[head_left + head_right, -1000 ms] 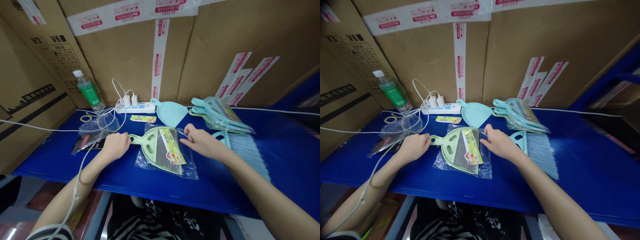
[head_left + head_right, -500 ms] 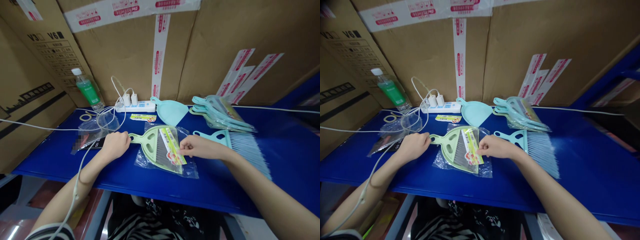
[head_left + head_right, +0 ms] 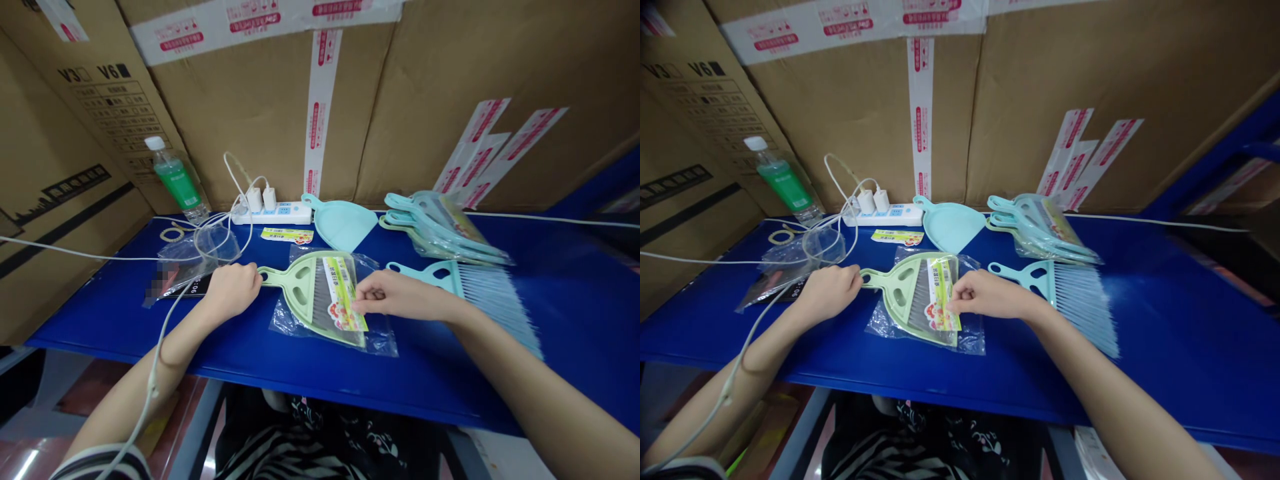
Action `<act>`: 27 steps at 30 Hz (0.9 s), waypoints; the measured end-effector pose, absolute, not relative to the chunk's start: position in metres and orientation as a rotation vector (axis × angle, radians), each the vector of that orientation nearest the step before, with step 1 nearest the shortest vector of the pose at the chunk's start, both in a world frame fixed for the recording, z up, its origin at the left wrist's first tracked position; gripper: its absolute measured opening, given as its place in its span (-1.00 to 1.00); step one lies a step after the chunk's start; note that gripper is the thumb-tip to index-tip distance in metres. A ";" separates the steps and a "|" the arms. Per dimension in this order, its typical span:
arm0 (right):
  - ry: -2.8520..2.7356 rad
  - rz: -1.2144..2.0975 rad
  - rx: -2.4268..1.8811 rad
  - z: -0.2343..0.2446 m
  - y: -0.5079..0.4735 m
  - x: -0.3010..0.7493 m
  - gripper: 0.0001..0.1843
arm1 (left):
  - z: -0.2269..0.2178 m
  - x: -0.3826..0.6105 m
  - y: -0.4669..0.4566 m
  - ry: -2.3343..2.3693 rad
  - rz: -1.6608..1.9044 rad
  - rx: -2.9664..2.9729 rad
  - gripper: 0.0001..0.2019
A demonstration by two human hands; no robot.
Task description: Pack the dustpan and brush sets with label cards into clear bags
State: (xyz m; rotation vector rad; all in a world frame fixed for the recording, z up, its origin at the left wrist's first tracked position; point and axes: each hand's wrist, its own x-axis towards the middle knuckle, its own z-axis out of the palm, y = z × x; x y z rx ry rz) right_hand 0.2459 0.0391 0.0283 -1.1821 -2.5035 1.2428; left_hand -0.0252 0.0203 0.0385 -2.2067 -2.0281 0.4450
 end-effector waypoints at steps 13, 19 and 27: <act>-2.623 0.694 -1.248 0.021 0.050 0.260 -0.64 | 0.040 -0.024 0.019 -2.027 0.504 -2.189 -0.62; -2.677 0.531 -1.230 0.022 0.045 0.253 -0.50 | 0.041 -0.023 0.020 -2.040 0.516 -2.199 -0.61; -2.738 0.443 -1.382 0.023 0.039 0.241 -0.50 | 0.040 -0.023 0.020 -2.039 0.481 -2.203 -0.61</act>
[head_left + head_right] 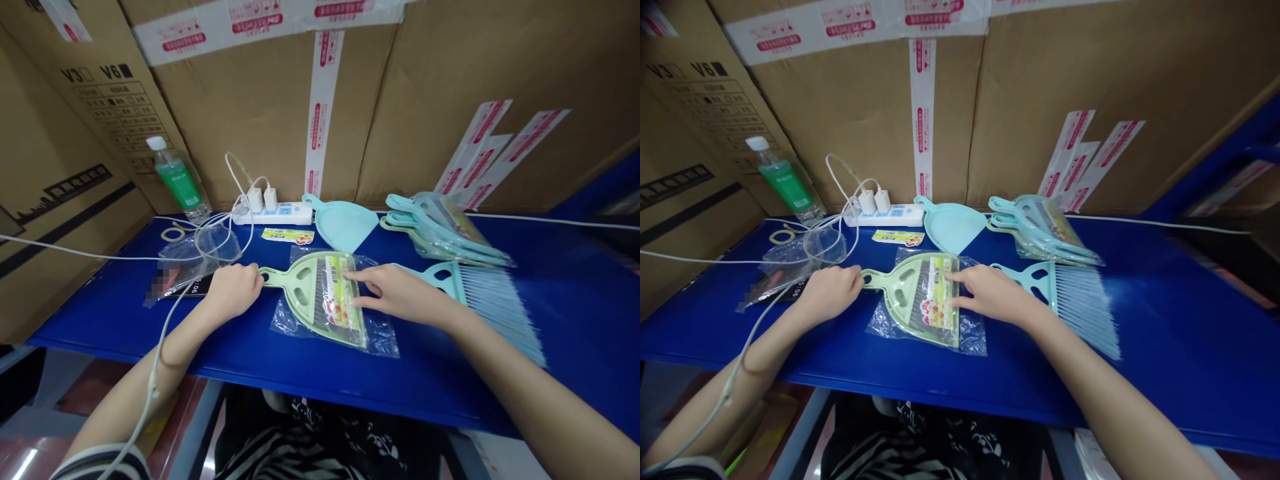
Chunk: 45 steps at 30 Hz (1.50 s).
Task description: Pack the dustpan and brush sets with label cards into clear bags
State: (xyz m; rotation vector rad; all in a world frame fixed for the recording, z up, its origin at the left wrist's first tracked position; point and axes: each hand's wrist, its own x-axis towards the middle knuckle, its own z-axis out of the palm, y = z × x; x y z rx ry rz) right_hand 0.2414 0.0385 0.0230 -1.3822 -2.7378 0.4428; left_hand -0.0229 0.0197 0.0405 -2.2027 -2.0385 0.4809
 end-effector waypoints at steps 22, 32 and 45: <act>-2.797 0.275 -1.567 0.012 0.039 0.264 -0.14 | 0.040 -0.023 0.020 -2.039 0.487 -2.193 -0.63; -2.895 0.207 -1.687 0.020 0.035 0.259 -0.10 | 0.041 -0.024 0.021 -2.049 0.477 -2.159 -0.64; -2.882 0.053 -1.522 0.024 0.029 0.252 -0.29 | 0.041 -0.021 0.019 -2.026 0.416 -2.152 -0.66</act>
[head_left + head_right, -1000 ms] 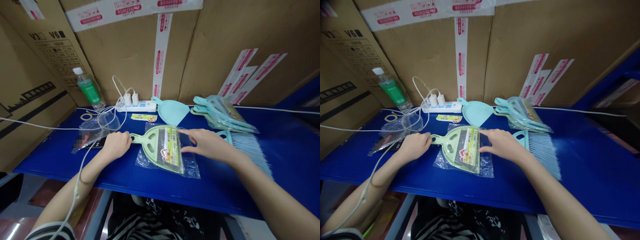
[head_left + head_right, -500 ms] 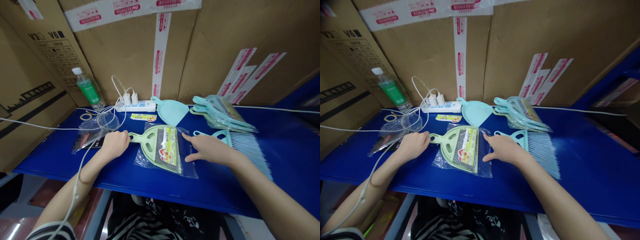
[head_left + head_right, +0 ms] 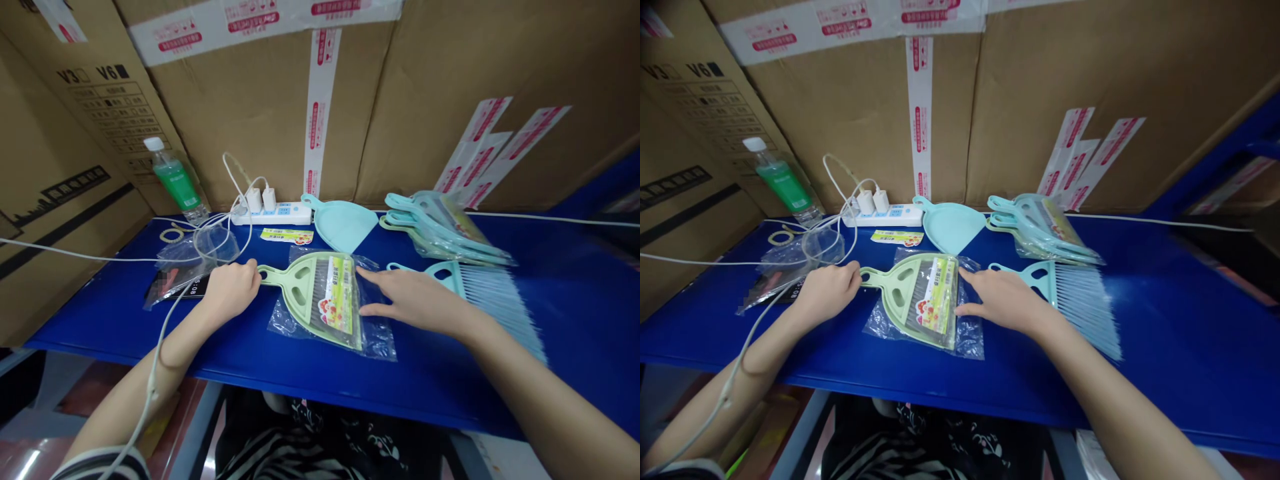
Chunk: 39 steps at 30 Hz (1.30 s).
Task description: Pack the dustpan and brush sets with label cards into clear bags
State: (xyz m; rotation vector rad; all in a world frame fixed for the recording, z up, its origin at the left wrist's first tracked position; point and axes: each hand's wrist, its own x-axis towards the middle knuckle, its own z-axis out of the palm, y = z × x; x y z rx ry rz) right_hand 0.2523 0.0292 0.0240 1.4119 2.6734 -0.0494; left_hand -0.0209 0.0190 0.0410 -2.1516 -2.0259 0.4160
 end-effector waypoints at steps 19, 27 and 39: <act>2.611 -0.148 1.460 0.023 0.018 0.233 -0.34 | 0.041 -0.021 0.020 -2.035 0.417 -2.158 -0.65; 2.681 -0.145 1.399 0.022 0.018 0.238 -0.33 | 0.041 -0.022 0.020 -2.035 0.427 -2.158 -0.65; 2.722 -0.194 1.440 0.018 0.017 0.235 -0.28 | 0.041 -0.021 0.019 -2.018 0.433 -2.157 -0.65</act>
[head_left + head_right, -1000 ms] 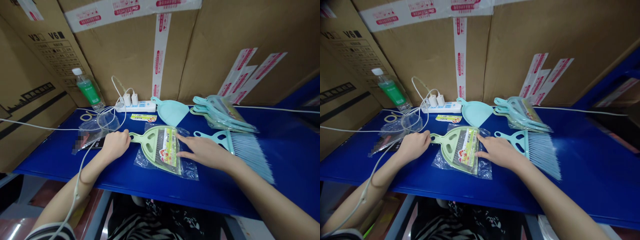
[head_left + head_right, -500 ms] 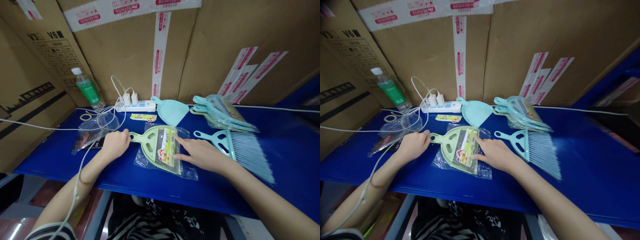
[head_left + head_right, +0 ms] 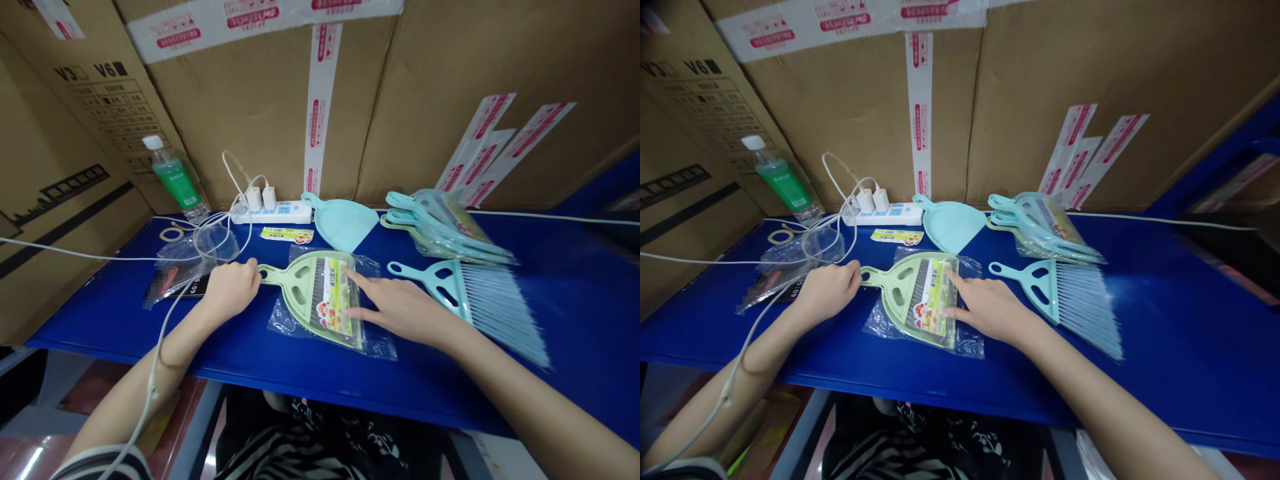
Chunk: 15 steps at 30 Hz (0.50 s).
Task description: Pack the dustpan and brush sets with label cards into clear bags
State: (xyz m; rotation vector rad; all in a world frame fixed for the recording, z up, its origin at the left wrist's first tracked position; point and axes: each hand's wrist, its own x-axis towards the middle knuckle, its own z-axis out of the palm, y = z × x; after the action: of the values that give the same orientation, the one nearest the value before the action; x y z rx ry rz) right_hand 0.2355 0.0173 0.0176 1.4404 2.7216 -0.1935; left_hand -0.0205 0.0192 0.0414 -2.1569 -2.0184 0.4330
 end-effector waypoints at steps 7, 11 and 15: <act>2.710 -0.271 1.419 0.021 0.019 0.246 -0.21 | 0.041 -0.021 0.020 -2.011 0.411 -2.160 -0.66; 2.641 -0.313 1.381 0.024 0.018 0.249 -0.04 | 0.041 -0.021 0.019 -2.019 0.418 -2.164 -0.66; 2.579 -0.275 1.342 0.023 0.017 0.251 0.03 | 0.041 -0.021 0.019 -2.023 0.441 -2.162 -0.66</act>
State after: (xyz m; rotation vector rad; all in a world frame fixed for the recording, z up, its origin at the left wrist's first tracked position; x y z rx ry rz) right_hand 0.2511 0.0174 0.0227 1.3419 2.5785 -0.2749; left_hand -0.0209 0.0193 0.0414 -2.1616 -2.0230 0.4407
